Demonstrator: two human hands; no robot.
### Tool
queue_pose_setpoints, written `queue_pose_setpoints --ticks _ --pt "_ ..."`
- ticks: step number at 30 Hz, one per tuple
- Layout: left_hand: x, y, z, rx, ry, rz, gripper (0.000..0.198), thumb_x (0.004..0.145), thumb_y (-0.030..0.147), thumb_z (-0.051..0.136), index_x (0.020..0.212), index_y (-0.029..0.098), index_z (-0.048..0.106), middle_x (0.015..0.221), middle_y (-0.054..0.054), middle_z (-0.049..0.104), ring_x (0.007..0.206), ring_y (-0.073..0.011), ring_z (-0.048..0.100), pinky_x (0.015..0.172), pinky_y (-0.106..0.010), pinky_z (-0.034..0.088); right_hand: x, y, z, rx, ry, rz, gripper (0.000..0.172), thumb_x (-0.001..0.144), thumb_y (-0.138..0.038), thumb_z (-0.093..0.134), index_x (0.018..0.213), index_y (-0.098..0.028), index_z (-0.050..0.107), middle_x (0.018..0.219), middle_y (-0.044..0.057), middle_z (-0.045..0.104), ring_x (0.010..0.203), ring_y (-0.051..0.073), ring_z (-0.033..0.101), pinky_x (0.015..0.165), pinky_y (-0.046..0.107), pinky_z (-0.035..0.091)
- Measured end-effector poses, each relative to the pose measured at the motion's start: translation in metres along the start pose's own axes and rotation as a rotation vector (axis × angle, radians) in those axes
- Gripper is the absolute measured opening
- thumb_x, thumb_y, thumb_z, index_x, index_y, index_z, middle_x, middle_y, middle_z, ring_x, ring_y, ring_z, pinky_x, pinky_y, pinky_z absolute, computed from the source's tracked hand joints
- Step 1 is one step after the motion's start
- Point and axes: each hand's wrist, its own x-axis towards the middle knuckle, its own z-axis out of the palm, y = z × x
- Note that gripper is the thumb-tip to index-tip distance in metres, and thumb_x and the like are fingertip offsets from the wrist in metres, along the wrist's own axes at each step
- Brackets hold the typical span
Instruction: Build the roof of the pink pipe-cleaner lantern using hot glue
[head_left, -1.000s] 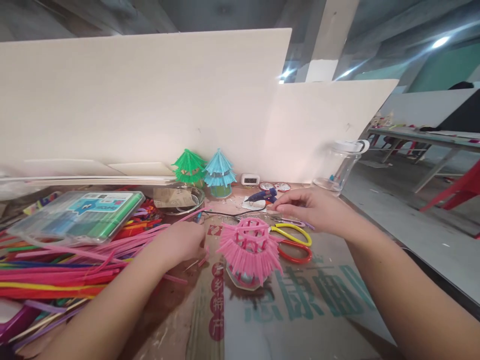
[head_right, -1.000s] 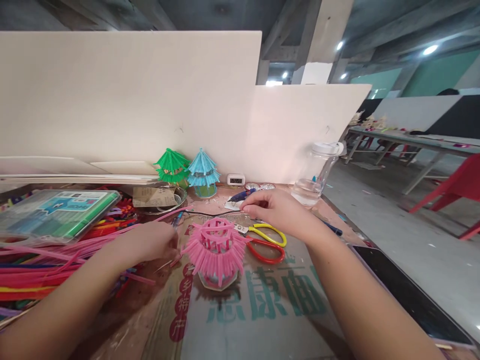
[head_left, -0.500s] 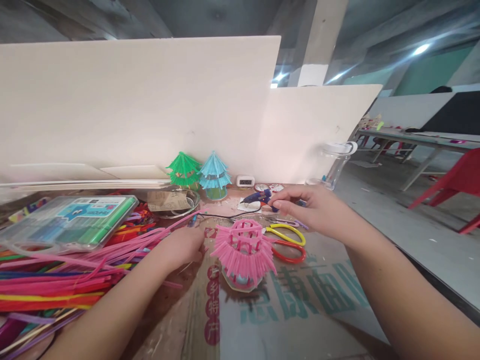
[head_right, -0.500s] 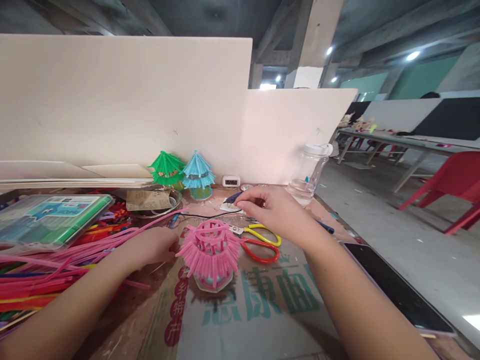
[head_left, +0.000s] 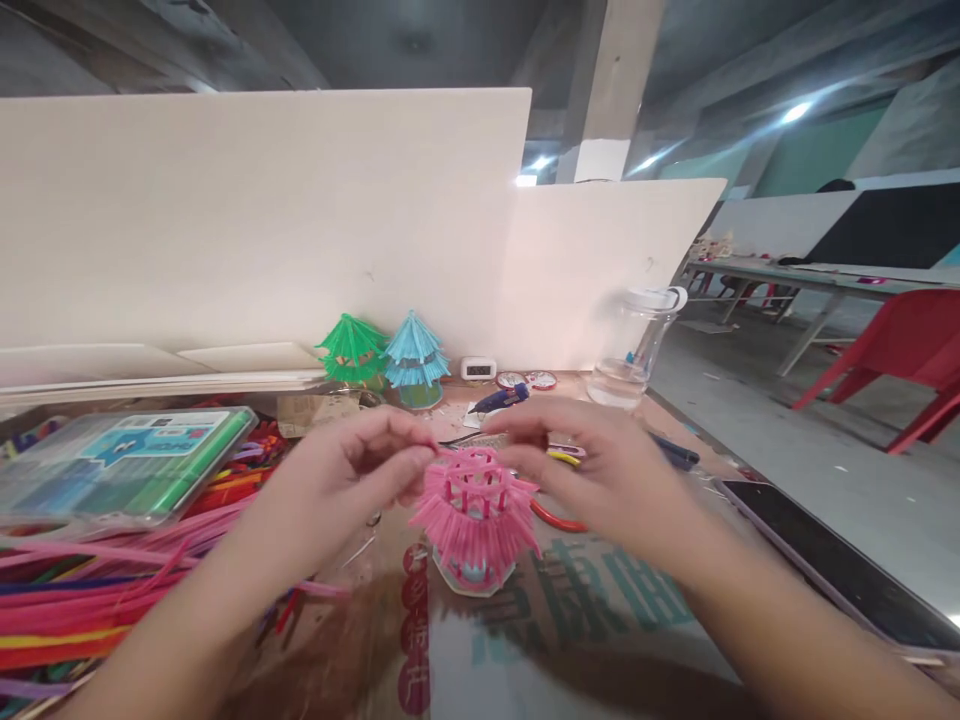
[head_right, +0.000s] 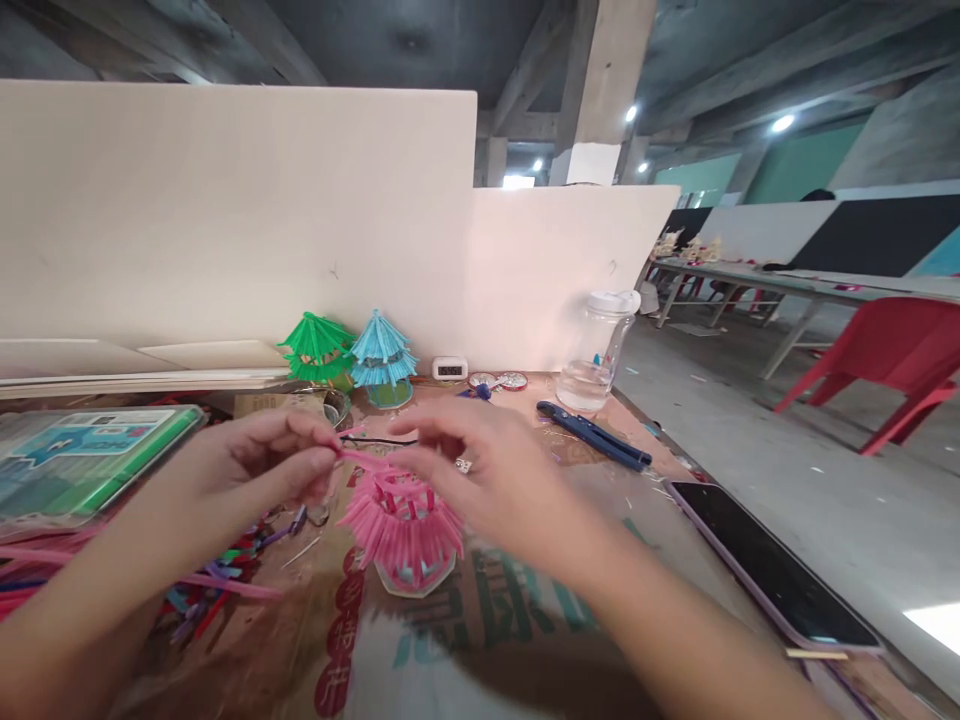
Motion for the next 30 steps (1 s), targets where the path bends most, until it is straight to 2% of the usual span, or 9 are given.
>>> queue_pose_setpoints --ticks 2,6,11,16,19,25,30 --pt "-0.005 0.007 0.014 -0.072 0.008 0.041 0.012 0.083 0.031 0.057 0.080 0.020 0.061 0.068 0.002 0.064 0.059 -0.0114 0.060 0.051 -0.020 0.049 -0.003 -0.004 0.010 0.015 -0.025 -0.087 0.016 0.090 -0.022 0.061 0.103 -0.022 0.071 0.092 0.003 0.075 0.079 0.015 0.067 0.068 0.025 0.051" --pt "-0.010 0.007 0.028 -0.050 0.068 0.086 0.010 0.086 0.031 0.057 0.086 0.022 0.061 0.077 0.001 0.070 0.069 -0.0146 0.067 0.060 -0.024 0.054 -0.007 -0.003 0.017 -0.001 -0.034 -0.173 0.013 0.091 -0.019 0.060 0.097 -0.022 0.071 0.087 0.002 0.076 0.079 0.015 0.068 0.069 0.025 0.051" --pt "-0.011 0.004 0.025 0.118 0.086 0.193 0.015 0.088 0.032 0.059 0.098 0.024 0.067 0.085 0.001 0.074 0.074 -0.0163 0.069 0.069 -0.026 0.057 -0.011 0.001 0.016 -0.193 0.043 -0.299 0.017 0.094 -0.016 0.053 0.098 -0.020 0.068 0.087 0.004 0.075 0.079 0.016 0.067 0.068 0.027 0.050" --pt "-0.010 0.006 0.020 0.450 0.164 0.485 0.018 0.094 0.028 0.053 0.096 0.024 0.070 0.089 -0.002 0.075 0.077 -0.0160 0.069 0.075 -0.028 0.057 -0.013 0.001 0.018 -0.263 0.036 -0.281 0.017 0.096 -0.018 0.051 0.102 -0.018 0.067 0.090 0.004 0.074 0.081 0.016 0.065 0.071 0.028 0.049" --pt "-0.009 0.002 0.018 0.543 0.210 0.604 0.019 0.096 0.022 0.050 0.095 0.020 0.069 0.087 -0.003 0.073 0.079 -0.0147 0.068 0.076 -0.025 0.056 -0.011 0.001 0.015 -0.334 -0.006 -0.338 0.018 0.096 -0.015 0.050 0.104 -0.015 0.067 0.091 0.006 0.074 0.084 0.018 0.064 0.074 0.030 0.049" --pt "-0.007 -0.009 0.017 0.629 0.234 0.646 0.016 0.095 0.019 0.052 0.094 0.018 0.068 0.088 -0.005 0.071 0.084 -0.0149 0.067 0.079 -0.025 0.055 -0.009 0.003 0.008 -0.494 -0.035 -0.507 0.026 0.098 -0.013 0.044 0.114 -0.015 0.064 0.095 0.008 0.072 0.091 0.019 0.062 0.081 0.033 0.048" --pt "-0.006 -0.010 0.017 0.669 0.234 0.675 0.017 0.096 0.019 0.052 0.095 0.018 0.068 0.088 -0.005 0.070 0.084 -0.0147 0.067 0.077 -0.025 0.055 -0.008 0.002 0.007 -0.503 -0.044 -0.542 0.026 0.098 -0.012 0.042 0.110 -0.011 0.065 0.088 0.009 0.071 0.087 0.021 0.060 0.076 0.034 0.047"
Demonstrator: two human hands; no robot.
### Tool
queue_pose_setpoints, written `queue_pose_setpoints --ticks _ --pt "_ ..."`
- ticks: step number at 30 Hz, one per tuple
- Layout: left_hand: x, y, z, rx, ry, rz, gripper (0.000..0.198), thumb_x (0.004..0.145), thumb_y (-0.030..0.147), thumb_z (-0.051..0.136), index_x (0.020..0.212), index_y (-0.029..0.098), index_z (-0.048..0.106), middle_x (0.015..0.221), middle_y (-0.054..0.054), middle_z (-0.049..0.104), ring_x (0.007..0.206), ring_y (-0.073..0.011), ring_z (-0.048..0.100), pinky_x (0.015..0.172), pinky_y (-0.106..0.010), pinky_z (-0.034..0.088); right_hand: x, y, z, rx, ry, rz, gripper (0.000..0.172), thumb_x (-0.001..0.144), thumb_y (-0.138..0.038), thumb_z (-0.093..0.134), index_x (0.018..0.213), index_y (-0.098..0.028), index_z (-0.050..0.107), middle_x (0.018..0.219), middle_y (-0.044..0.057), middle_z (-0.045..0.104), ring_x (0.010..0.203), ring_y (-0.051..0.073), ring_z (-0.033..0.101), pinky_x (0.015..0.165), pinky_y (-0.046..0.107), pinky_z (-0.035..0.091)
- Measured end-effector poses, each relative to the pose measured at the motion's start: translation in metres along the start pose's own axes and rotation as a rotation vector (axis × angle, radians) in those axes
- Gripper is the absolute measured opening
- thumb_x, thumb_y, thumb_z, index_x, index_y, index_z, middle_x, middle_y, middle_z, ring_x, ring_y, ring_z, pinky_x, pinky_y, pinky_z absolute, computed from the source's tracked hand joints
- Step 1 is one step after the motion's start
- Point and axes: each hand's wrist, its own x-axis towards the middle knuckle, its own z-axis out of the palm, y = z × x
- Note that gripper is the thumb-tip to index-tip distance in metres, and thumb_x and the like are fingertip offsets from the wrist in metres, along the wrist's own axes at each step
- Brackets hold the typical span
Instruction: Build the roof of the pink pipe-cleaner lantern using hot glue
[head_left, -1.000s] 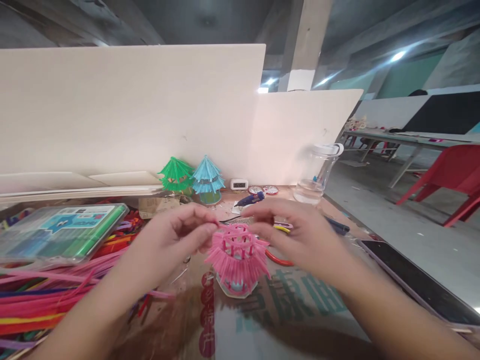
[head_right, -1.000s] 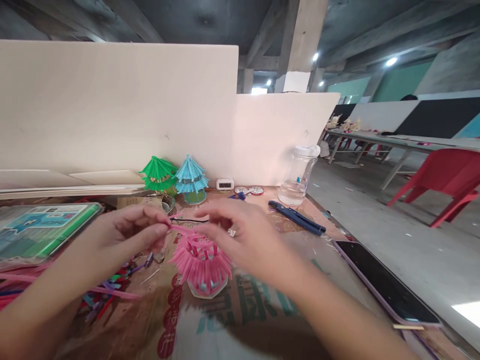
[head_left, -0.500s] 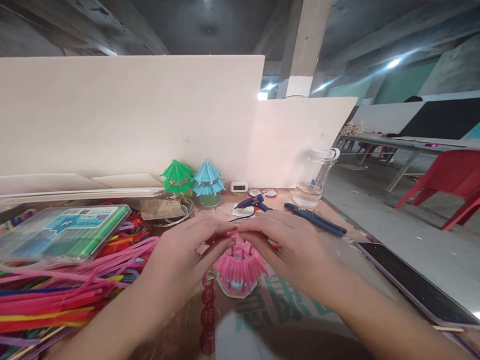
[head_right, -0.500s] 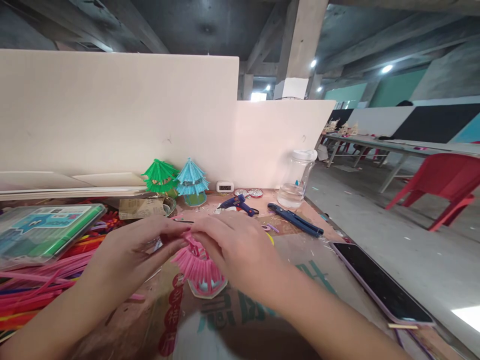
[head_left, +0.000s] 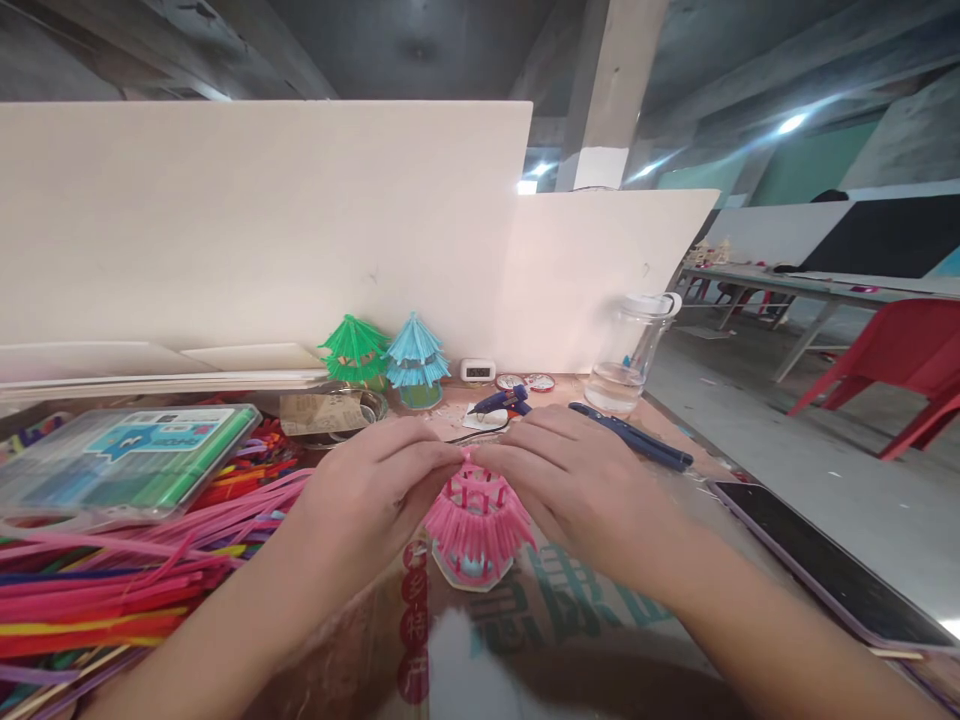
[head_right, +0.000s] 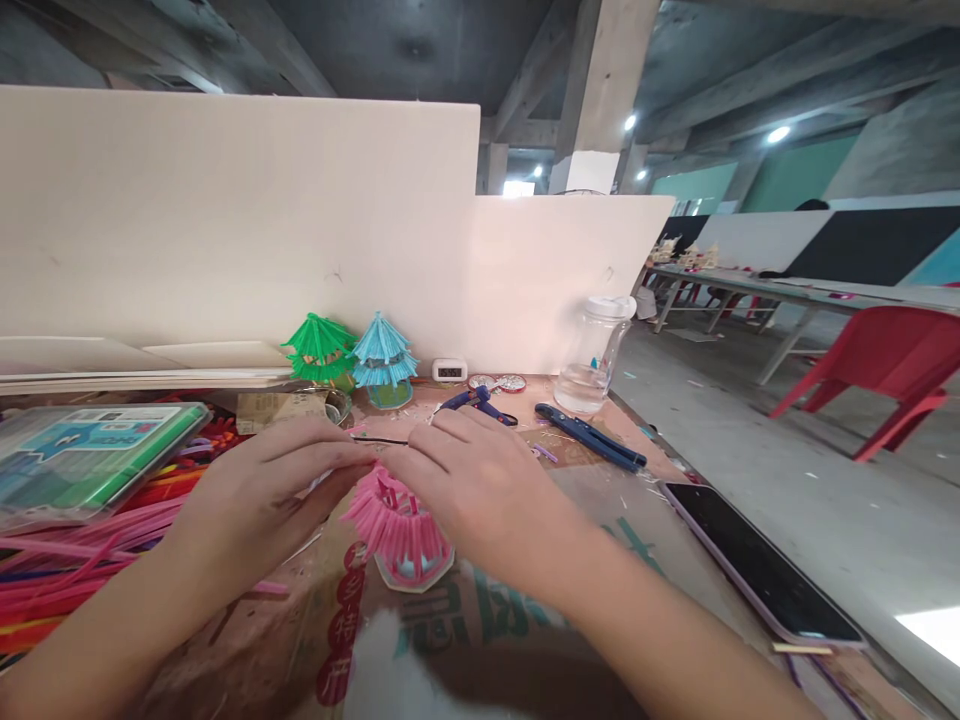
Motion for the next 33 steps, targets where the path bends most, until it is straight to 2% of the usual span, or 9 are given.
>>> queue_pose_setpoints --ticks 4,7,11,15,17,20,23,27,33 --pt "-0.001 -0.005 -0.001 0.038 0.023 0.043 0.015 0.096 0.018 0.052 0.093 0.018 0.067 0.089 -0.005 0.069 0.084 -0.0150 0.066 0.077 -0.026 0.055 0.000 0.003 -0.003 0.024 -0.017 0.054 0.020 0.095 -0.010 0.047 0.101 -0.011 0.066 0.085 0.008 0.069 0.081 0.021 0.058 0.072 0.034 0.045" --pt "-0.001 -0.007 -0.003 0.030 0.007 0.079 0.014 0.094 0.015 0.052 0.092 0.018 0.066 0.088 -0.004 0.069 0.083 -0.0145 0.065 0.076 -0.025 0.054 -0.001 0.003 -0.005 0.021 -0.046 0.050 0.025 0.095 -0.008 0.041 0.094 -0.013 0.066 0.079 0.007 0.067 0.075 0.020 0.055 0.067 0.033 0.042" --pt "0.003 -0.007 -0.010 0.003 -0.006 0.045 0.020 0.096 0.017 0.049 0.088 0.018 0.067 0.086 -0.004 0.070 0.080 -0.0145 0.065 0.073 -0.024 0.053 0.000 0.004 -0.008 0.076 -0.030 0.143 0.020 0.094 -0.010 0.044 0.091 -0.016 0.063 0.079 0.006 0.067 0.075 0.019 0.057 0.067 0.031 0.042" --pt "0.004 -0.016 -0.015 -0.024 -0.128 -0.177 0.025 0.093 0.039 0.054 0.091 0.020 0.070 0.090 -0.005 0.071 0.085 -0.0210 0.066 0.074 -0.031 0.052 0.000 0.018 -0.013 0.064 -0.004 0.431 0.014 0.093 -0.018 0.049 0.083 -0.019 0.060 0.074 0.003 0.067 0.067 0.017 0.058 0.062 0.027 0.040" --pt "0.001 -0.027 -0.009 -0.059 -0.234 -0.312 0.033 0.085 0.049 0.063 0.102 0.022 0.071 0.101 -0.007 0.070 0.097 -0.0269 0.065 0.084 -0.038 0.052 -0.003 0.031 -0.015 0.001 -0.089 0.591 0.014 0.091 -0.023 0.052 0.080 -0.020 0.060 0.071 0.002 0.067 0.063 0.016 0.058 0.057 0.027 0.037" --pt "-0.006 -0.042 0.009 -0.236 -0.397 -0.429 0.044 0.080 0.041 0.069 0.119 0.023 0.065 0.121 -0.010 0.064 0.114 -0.0285 0.059 0.098 -0.042 0.047 -0.012 0.052 -0.016 -0.111 -0.269 0.762 0.019 0.092 -0.030 0.050 0.081 -0.022 0.064 0.071 0.002 0.069 0.061 0.017 0.058 0.054 0.027 0.032" --pt "-0.011 -0.047 0.027 -0.445 -0.479 -0.450 0.046 0.079 0.037 0.069 0.123 0.025 0.061 0.133 -0.008 0.059 0.125 -0.0267 0.053 0.106 -0.039 0.042 -0.022 0.068 -0.013 -0.160 -0.417 0.768 0.024 0.092 -0.029 0.048 0.078 -0.022 0.067 0.074 0.004 0.070 0.067 0.018 0.060 0.057 0.026 0.033" --pt "-0.010 -0.041 0.036 -0.518 -0.601 -0.527 0.047 0.078 0.038 0.068 0.121 0.023 0.061 0.130 -0.007 0.062 0.119 -0.0271 0.057 0.099 -0.037 0.046 -0.028 0.076 -0.011 -0.169 -0.554 0.704 0.028 0.091 -0.027 0.049 0.070 -0.021 0.067 0.071 0.005 0.068 0.069 0.018 0.061 0.059 0.026 0.034" --pt "-0.007 -0.037 0.035 -0.565 -0.631 -0.523 0.036 0.081 0.041 0.063 0.112 0.021 0.064 0.121 -0.005 0.065 0.110 -0.0251 0.059 0.092 -0.033 0.046 -0.022 0.070 -0.010 -0.130 -0.531 0.682 0.028 0.093 -0.028 0.048 0.076 -0.022 0.070 0.072 0.005 0.070 0.070 0.019 0.061 0.062 0.026 0.035"
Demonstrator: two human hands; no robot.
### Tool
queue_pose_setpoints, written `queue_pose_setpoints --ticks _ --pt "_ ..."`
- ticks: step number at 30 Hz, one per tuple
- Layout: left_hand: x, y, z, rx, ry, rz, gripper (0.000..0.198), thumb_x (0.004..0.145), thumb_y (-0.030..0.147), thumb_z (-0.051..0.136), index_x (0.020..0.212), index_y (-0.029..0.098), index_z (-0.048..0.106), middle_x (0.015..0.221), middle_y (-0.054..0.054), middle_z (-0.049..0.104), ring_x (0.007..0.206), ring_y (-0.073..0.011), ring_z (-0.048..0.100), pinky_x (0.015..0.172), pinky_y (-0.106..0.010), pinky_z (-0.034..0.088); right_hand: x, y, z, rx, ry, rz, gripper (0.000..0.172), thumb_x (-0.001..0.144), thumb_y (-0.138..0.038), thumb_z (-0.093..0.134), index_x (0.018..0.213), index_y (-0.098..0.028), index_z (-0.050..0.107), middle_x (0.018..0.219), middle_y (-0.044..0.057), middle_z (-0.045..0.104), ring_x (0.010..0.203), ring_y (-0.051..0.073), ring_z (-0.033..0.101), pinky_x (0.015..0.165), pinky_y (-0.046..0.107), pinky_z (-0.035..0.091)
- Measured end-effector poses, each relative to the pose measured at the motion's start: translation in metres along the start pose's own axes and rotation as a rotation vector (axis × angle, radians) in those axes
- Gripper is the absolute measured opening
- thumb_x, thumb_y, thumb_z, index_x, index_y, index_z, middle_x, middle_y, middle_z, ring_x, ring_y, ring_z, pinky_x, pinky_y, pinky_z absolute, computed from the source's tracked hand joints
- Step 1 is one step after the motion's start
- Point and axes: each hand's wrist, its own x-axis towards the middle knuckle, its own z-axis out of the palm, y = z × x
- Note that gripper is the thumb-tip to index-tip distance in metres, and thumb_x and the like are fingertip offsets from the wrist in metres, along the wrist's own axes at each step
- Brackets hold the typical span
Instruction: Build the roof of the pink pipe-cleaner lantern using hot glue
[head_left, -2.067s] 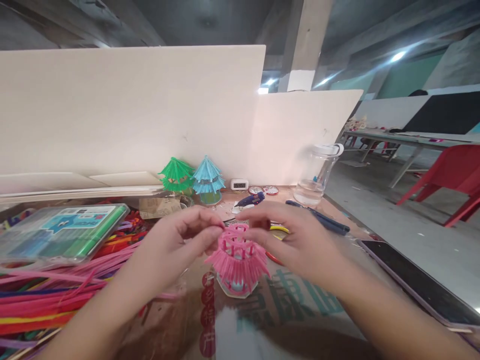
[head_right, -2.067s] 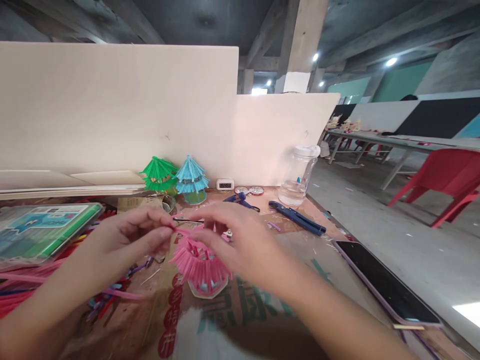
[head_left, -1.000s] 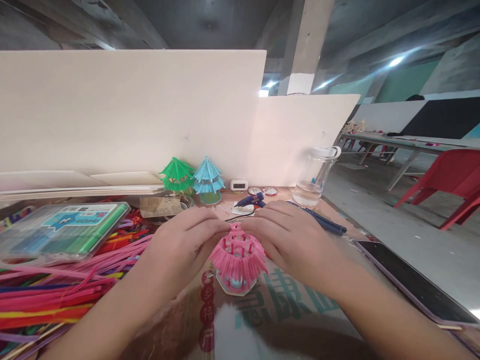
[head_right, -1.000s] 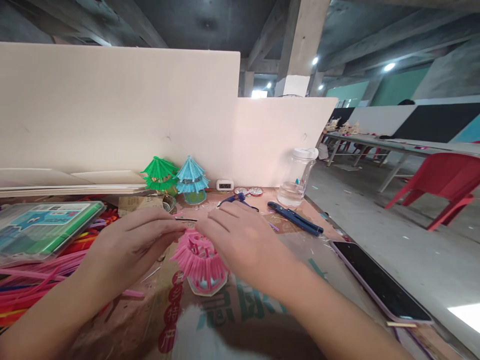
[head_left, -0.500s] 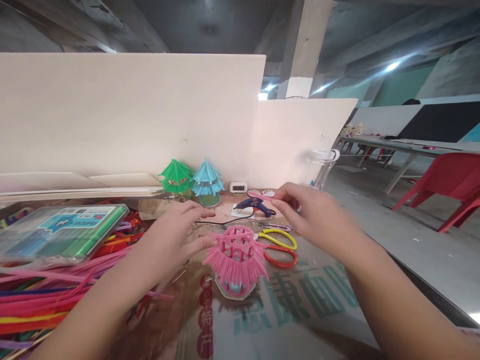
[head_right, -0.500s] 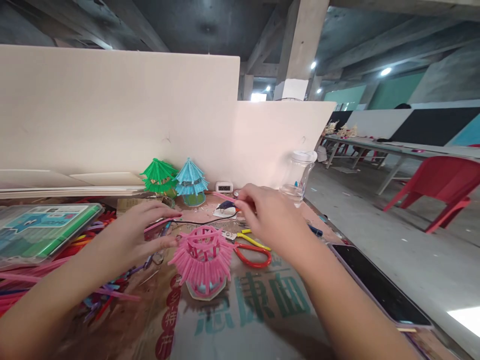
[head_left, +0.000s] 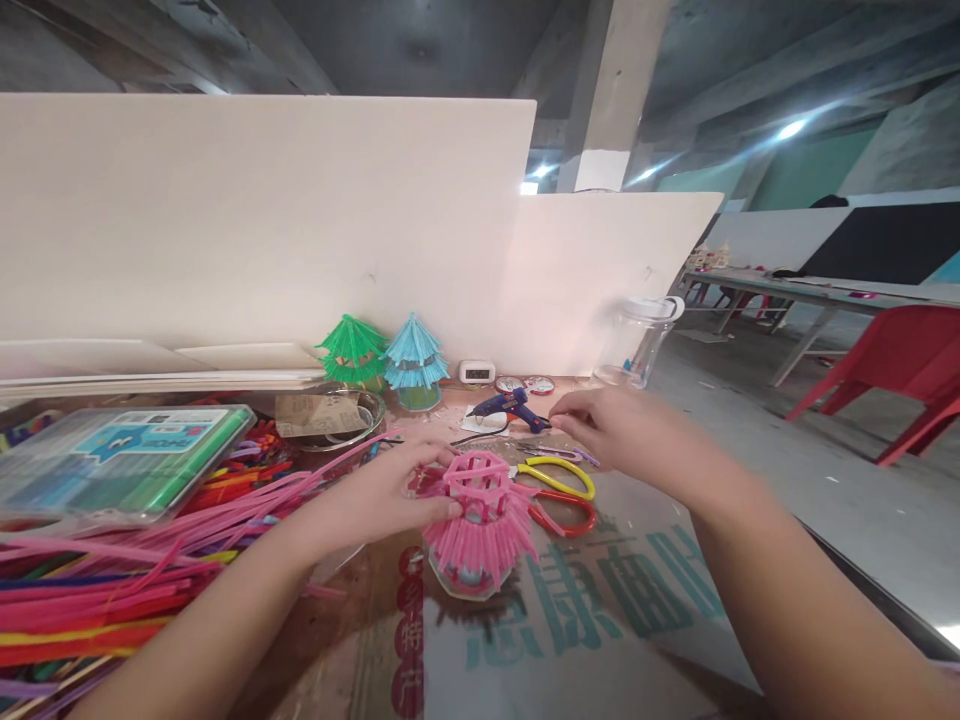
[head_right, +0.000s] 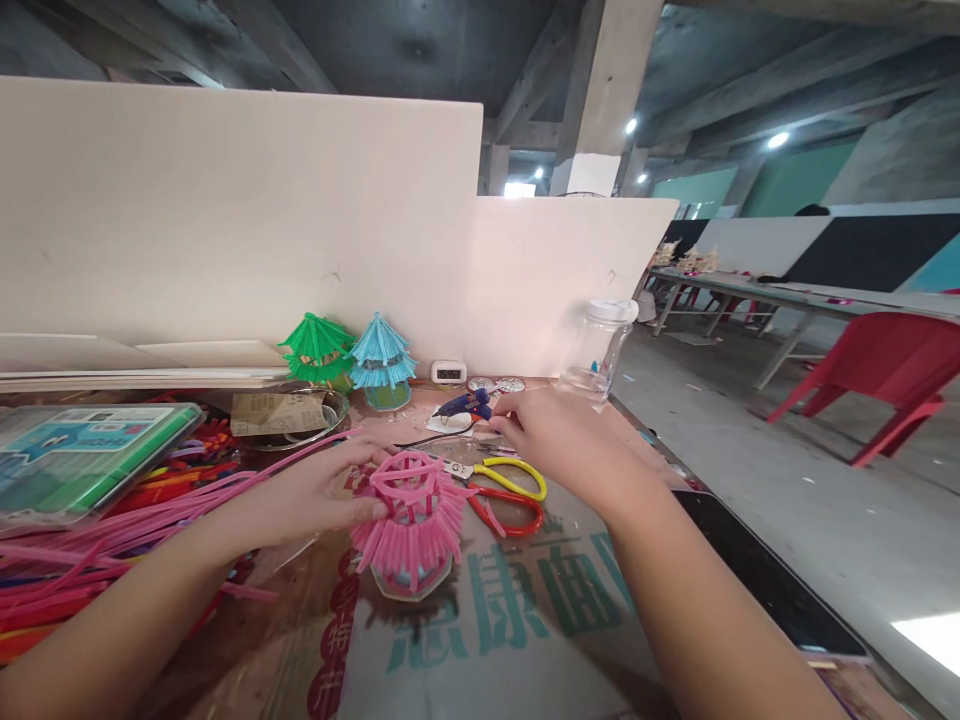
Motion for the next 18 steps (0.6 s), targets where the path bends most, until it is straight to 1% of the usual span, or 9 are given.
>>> queue_pose_setpoints --ticks 2,4,6,7,9,11,13,15,18 --pt "0.000 0.002 0.000 0.018 -0.001 -0.014 0.034 0.080 0.041 0.063 0.108 0.021 0.064 0.113 -0.004 0.066 0.103 -0.0244 0.061 0.087 -0.032 0.047 0.000 -0.003 -0.001 0.017 0.012 0.001 0.028 0.092 -0.028 0.049 0.076 -0.023 0.071 0.071 0.005 0.070 0.071 0.020 0.061 0.063 0.026 0.036" --pt "-0.001 0.007 0.001 0.051 0.006 -0.041 0.030 0.080 0.042 0.063 0.099 0.019 0.064 0.105 -0.004 0.066 0.096 -0.0240 0.061 0.081 -0.032 0.047 0.000 -0.005 -0.002 0.036 0.017 0.011 0.028 0.092 -0.029 0.049 0.076 -0.023 0.072 0.070 0.004 0.070 0.070 0.020 0.061 0.062 0.026 0.035" --pt "-0.003 0.011 0.002 0.061 0.009 -0.068 0.029 0.079 0.044 0.062 0.093 0.018 0.063 0.100 -0.005 0.065 0.093 -0.0244 0.060 0.079 -0.033 0.046 0.000 -0.007 -0.003 0.057 0.011 0.022 0.029 0.092 -0.029 0.048 0.077 -0.023 0.072 0.069 0.004 0.070 0.069 0.019 0.061 0.060 0.026 0.034" --pt "-0.004 0.013 0.002 0.048 0.008 -0.079 0.030 0.079 0.044 0.063 0.094 0.019 0.062 0.101 -0.005 0.065 0.094 -0.0246 0.060 0.080 -0.034 0.047 0.000 -0.008 -0.003 0.068 0.007 0.024 0.029 0.092 -0.030 0.047 0.078 -0.023 0.072 0.070 0.004 0.071 0.068 0.019 0.060 0.060 0.027 0.034" --pt "-0.007 0.015 -0.001 0.000 0.001 -0.090 0.035 0.075 0.041 0.067 0.102 0.019 0.061 0.107 -0.005 0.065 0.098 -0.0249 0.060 0.083 -0.034 0.048 0.000 -0.010 -0.003 0.088 0.013 0.019 0.030 0.092 -0.030 0.046 0.078 -0.022 0.071 0.072 0.004 0.072 0.066 0.018 0.060 0.059 0.027 0.033" --pt "-0.012 0.014 -0.011 -0.016 0.001 -0.093 0.045 0.071 0.035 0.070 0.112 0.022 0.059 0.113 -0.004 0.066 0.103 -0.0249 0.061 0.087 -0.033 0.048 0.000 -0.013 -0.004 0.106 0.050 0.011 0.030 0.092 -0.031 0.047 0.078 -0.022 0.071 0.072 0.003 0.072 0.062 0.017 0.058 0.057 0.027 0.032" --pt "-0.019 0.012 -0.027 0.074 0.041 -0.114 0.045 0.074 0.038 0.065 0.117 0.024 0.060 0.117 -0.004 0.067 0.105 -0.0254 0.061 0.090 -0.034 0.047 -0.001 -0.016 -0.005 0.140 0.127 0.028 0.030 0.091 -0.033 0.049 0.076 -0.021 0.071 0.067 0.002 0.070 0.056 0.016 0.056 0.054 0.027 0.031" --pt "-0.027 0.008 -0.046 0.228 0.150 -0.173 0.036 0.079 0.045 0.056 0.106 0.024 0.067 0.110 -0.004 0.071 0.099 -0.0272 0.064 0.088 -0.036 0.047 -0.004 -0.019 -0.007 0.198 0.247 0.061 0.030 0.090 -0.037 0.050 0.075 -0.021 0.070 0.062 0.002 0.068 0.053 0.016 0.055 0.051 0.027 0.031" --pt "-0.037 -0.003 -0.070 0.391 0.326 -0.287 0.037 0.083 0.046 0.047 0.104 0.025 0.070 0.110 -0.005 0.073 0.099 -0.0284 0.066 0.085 -0.035 0.048 -0.008 -0.023 -0.009 0.285 0.419 0.091 0.028 0.090 -0.036 0.048 0.083 -0.021 0.071 0.060 0.001 0.066 0.052 0.016 0.056 0.051 0.026 0.035"
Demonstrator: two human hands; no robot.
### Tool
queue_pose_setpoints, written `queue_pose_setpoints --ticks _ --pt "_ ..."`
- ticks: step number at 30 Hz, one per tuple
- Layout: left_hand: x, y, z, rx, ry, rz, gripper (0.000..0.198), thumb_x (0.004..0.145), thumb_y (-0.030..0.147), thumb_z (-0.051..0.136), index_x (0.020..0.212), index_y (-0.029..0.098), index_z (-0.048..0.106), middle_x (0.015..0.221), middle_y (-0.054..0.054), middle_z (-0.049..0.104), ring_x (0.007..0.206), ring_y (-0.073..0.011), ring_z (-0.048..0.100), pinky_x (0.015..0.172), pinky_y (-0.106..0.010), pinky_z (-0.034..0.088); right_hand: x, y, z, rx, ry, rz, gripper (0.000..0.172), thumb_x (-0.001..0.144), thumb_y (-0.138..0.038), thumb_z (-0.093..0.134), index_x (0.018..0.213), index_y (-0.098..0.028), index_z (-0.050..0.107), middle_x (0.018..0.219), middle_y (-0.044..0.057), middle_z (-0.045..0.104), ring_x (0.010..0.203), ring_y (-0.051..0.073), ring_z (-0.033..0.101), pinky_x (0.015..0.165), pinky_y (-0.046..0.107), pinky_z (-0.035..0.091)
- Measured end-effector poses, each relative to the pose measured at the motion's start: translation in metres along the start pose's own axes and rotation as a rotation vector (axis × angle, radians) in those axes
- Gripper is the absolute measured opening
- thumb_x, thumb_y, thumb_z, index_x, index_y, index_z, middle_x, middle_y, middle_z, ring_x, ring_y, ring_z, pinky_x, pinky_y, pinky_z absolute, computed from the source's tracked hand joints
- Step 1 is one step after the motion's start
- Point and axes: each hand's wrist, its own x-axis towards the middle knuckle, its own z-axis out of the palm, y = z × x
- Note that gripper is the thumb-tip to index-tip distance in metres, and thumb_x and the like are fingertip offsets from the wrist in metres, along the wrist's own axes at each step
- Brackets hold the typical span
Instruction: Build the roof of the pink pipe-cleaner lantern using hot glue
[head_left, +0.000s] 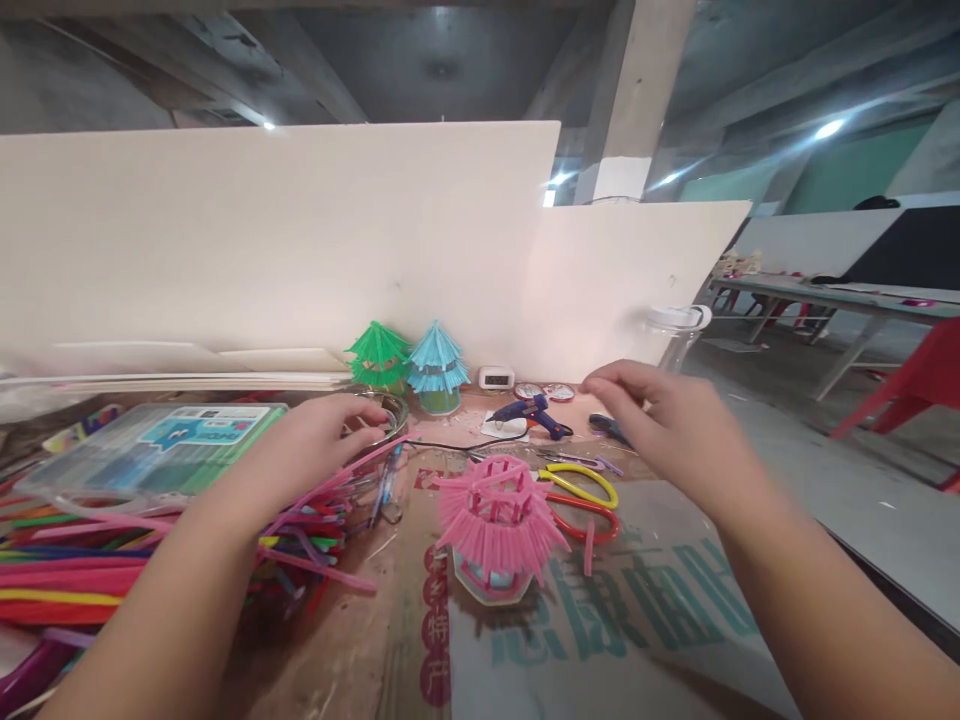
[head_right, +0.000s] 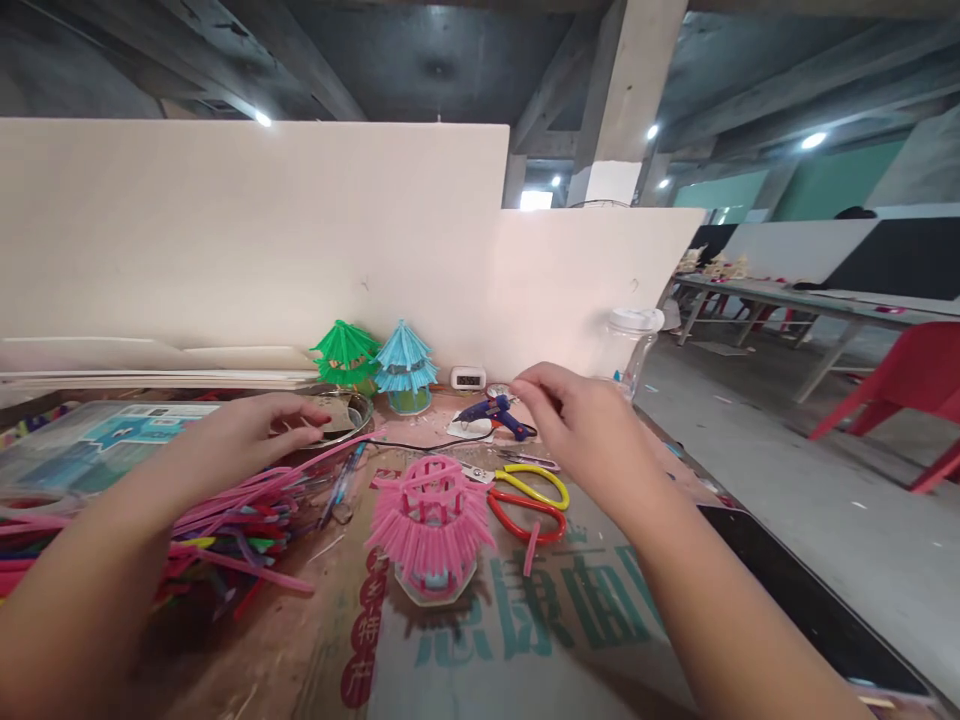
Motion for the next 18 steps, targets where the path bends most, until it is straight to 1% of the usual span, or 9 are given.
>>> queue_pose_setpoints --ticks 2,4,6,8,10,12,15,18 --pt "0.003 -0.011 -0.004 0.131 0.007 -0.070 0.037 0.084 0.041 0.045 0.107 0.024 0.070 0.112 -0.007 0.074 0.100 -0.0296 0.067 0.083 -0.035 0.048 -0.002 -0.002 -0.001 0.038 0.059 0.002 0.028 0.089 -0.030 0.044 0.094 -0.021 0.071 0.059 0.001 0.064 0.049 0.016 0.054 0.050 0.027 0.036" --pt "0.005 -0.018 -0.001 0.244 -0.039 -0.109 0.034 0.083 0.037 0.047 0.103 0.025 0.071 0.107 -0.008 0.075 0.097 -0.0290 0.068 0.078 -0.033 0.048 -0.004 -0.004 -0.001 0.062 0.101 -0.038 0.030 0.089 -0.024 0.041 0.099 -0.021 0.069 0.063 0.003 0.064 0.050 0.017 0.055 0.050 0.029 0.039" --pt "0.008 -0.019 0.006 0.292 -0.101 -0.132 0.027 0.080 0.037 0.051 0.089 0.024 0.074 0.094 -0.007 0.077 0.087 -0.0277 0.070 0.070 -0.030 0.047 -0.004 -0.006 0.000 0.078 0.148 -0.117 0.028 0.089 -0.022 0.041 0.095 -0.021 0.068 0.075 0.006 0.068 0.059 0.019 0.059 0.055 0.031 0.043" --pt "0.010 -0.019 0.014 0.298 -0.158 -0.148 0.021 0.076 0.037 0.058 0.072 0.023 0.074 0.078 -0.007 0.076 0.074 -0.0263 0.070 0.061 -0.029 0.045 -0.004 -0.007 0.002 0.082 0.162 -0.177 0.023 0.088 -0.022 0.044 0.090 -0.022 0.067 0.084 0.008 0.070 0.069 0.021 0.063 0.059 0.032 0.046" --pt "0.012 -0.018 0.022 0.305 -0.200 -0.156 0.018 0.071 0.033 0.062 0.060 0.022 0.071 0.067 -0.008 0.074 0.065 -0.0256 0.068 0.058 -0.029 0.042 -0.004 -0.007 0.004 0.082 0.138 -0.196 0.021 0.088 -0.022 0.046 0.089 -0.022 0.066 0.086 0.008 0.071 0.073 0.021 0.064 0.062 0.032 0.048" --pt "0.013 -0.018 0.026 0.312 -0.209 -0.158 0.017 0.069 0.026 0.062 0.054 0.021 0.070 0.064 -0.010 0.073 0.064 -0.0268 0.067 0.058 -0.030 0.042 -0.004 -0.006 0.005 0.081 0.098 -0.197 0.020 0.088 -0.023 0.046 0.089 -0.022 0.066 0.086 0.007 0.071 0.074 0.021 0.065 0.063 0.031 0.049" --pt "0.015 -0.016 0.025 0.301 -0.174 -0.150 0.020 0.072 0.023 0.057 0.057 0.020 0.069 0.067 -0.011 0.073 0.067 -0.0281 0.067 0.060 -0.031 0.042 -0.004 -0.004 0.005 0.075 0.074 -0.182 0.020 0.089 -0.022 0.047 0.090 -0.022 0.067 0.088 0.007 0.073 0.076 0.021 0.067 0.064 0.031 0.050" --pt "0.012 -0.008 0.015 0.254 -0.107 -0.124 0.026 0.083 0.032 0.050 0.072 0.022 0.071 0.073 -0.006 0.073 0.068 -0.0239 0.066 0.059 -0.028 0.040 -0.004 -0.006 0.004 0.087 0.078 -0.167 0.020 0.088 -0.022 0.048 0.089 -0.022 0.068 0.089 0.006 0.074 0.079 0.021 0.068 0.066 0.030 0.051"
